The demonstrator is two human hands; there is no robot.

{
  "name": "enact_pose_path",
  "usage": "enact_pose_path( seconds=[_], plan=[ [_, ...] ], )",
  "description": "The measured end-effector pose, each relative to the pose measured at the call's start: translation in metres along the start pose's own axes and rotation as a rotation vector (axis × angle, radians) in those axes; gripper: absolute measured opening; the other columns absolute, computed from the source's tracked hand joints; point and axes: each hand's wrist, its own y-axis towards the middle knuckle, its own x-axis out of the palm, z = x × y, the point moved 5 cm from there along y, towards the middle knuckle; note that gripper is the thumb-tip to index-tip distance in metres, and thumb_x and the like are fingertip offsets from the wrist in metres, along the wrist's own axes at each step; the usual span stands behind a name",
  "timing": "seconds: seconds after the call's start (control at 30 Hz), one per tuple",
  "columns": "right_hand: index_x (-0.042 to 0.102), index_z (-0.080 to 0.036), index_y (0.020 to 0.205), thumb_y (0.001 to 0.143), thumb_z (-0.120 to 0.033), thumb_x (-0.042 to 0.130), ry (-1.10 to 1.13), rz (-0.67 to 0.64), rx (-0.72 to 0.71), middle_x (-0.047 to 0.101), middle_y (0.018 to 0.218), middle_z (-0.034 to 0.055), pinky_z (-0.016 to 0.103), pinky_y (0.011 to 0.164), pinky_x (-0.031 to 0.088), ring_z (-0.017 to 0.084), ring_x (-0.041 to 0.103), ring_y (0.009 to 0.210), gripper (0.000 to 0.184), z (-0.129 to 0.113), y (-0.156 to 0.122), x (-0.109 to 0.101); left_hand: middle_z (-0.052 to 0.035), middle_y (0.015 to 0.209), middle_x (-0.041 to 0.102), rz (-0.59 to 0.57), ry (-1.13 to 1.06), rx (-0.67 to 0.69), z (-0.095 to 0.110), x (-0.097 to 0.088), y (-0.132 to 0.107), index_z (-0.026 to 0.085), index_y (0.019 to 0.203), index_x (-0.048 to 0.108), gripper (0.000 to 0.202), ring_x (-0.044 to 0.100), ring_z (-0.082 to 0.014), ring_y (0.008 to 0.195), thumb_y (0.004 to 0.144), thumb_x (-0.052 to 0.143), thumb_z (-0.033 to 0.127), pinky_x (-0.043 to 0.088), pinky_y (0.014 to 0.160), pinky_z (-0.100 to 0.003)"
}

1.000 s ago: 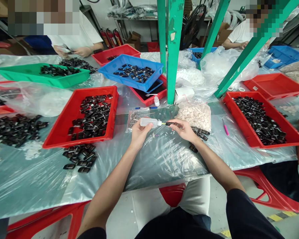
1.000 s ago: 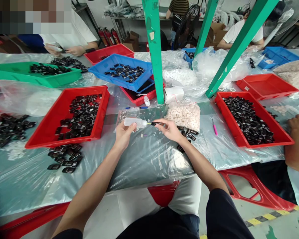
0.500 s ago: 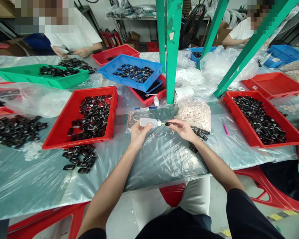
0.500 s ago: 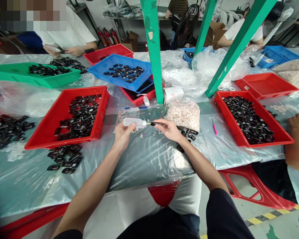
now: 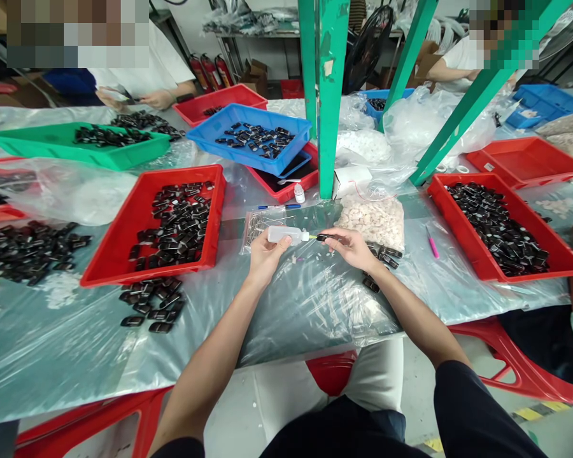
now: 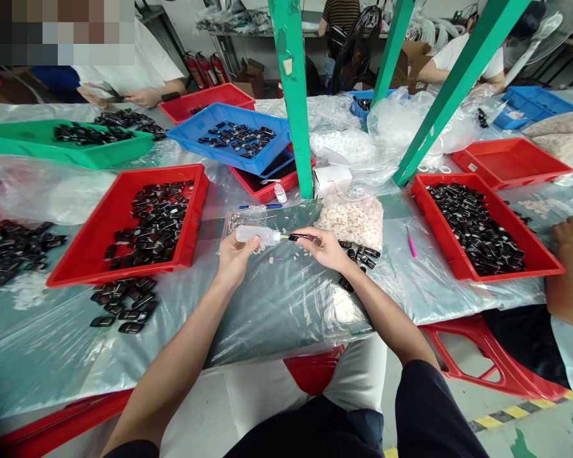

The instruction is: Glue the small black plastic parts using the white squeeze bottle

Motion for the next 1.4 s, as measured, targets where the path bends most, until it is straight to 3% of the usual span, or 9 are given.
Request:
enact_pose_path(
  seconds=[0.97, 1.4],
  plan=[
    [0.077, -0.019, 0.114, 0.094, -0.057, 0.066, -0.03, -0.002, -0.008, 0.076, 0.097, 0.0085, 0.029, 0.064, 0.054, 0.016, 0.066, 0.069, 0.044, -0.0013, -0.0003, -0.001, -0.007, 0.086, 0.077, -0.03, 0.033, -0.01, 0.0014, -0.0026, 0.001, 0.016, 0.091, 0.075, 0.052, 0.07, -0.0184, 0.075, 0.061, 0.093, 0.055, 0.056, 0.072, -0.028],
    [0.074, -0.02, 0.12, 0.091, -0.062, 0.068, 0.119, -0.003, 0.017, 0.077, 0.097, 0.0087, 0.031, 0.068, 0.058, 0.018, 0.069, 0.076, 0.052, 0.0017, 0.0002, 0.0015, -0.0049, 0.08, 0.074, 0.016, -0.037, -0.014, -0.0023, -0.0004, 0.0, 0.016, 0.088, 0.074, 0.052, 0.067, -0.0162, 0.07, 0.06, 0.094, 0.054, 0.054, 0.068, -0.029]
  ],
)
